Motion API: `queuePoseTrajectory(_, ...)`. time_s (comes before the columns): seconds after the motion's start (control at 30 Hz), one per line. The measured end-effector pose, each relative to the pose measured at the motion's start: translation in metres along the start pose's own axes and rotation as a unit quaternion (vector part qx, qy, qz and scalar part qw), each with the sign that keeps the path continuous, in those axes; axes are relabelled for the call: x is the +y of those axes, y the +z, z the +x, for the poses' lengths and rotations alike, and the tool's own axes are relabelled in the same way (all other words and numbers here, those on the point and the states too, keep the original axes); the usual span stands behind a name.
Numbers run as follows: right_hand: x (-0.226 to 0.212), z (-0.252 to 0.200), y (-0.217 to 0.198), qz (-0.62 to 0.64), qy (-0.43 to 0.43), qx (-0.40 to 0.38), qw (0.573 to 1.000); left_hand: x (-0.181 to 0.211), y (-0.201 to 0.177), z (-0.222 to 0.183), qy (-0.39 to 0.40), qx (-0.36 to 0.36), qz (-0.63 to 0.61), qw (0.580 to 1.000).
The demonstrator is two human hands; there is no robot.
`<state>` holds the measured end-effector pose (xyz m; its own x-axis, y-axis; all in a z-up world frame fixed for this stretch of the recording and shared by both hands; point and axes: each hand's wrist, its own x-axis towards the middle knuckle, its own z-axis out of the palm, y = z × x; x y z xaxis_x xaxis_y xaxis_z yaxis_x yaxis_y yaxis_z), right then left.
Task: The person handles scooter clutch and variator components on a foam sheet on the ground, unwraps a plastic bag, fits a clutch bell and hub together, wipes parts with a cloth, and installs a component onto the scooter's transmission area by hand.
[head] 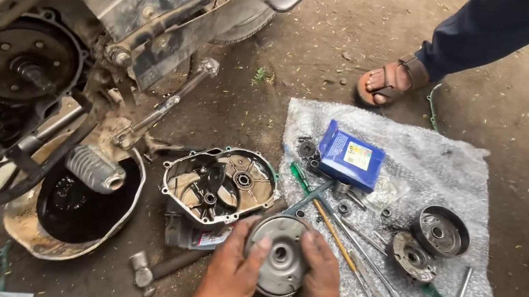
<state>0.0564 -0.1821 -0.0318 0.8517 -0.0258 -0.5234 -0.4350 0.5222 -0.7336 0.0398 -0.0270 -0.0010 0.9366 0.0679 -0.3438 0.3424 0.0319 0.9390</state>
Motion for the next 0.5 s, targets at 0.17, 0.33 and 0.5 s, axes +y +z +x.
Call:
queuePoseTrajectory(0.17, 0.003, 0.0, 0.001, 0.066, 0.041, -0.015, 0.997, -0.005, 0.0, -0.002, 0.013, -0.03, -0.068, 0.997)
queuePoseTrajectory(0.33, -0.001, -0.014, 0.025, 0.107, 0.053, -0.023, 0.993, 0.002, -0.012, -0.016, -0.02, -0.059, -0.256, 0.965)
queuePoseTrajectory(0.5, 0.0, -0.025, 0.032, 0.154, 0.047, -0.047, 0.986, -0.041, -0.001, -0.015, -0.024, -0.047, -0.396, 0.917)
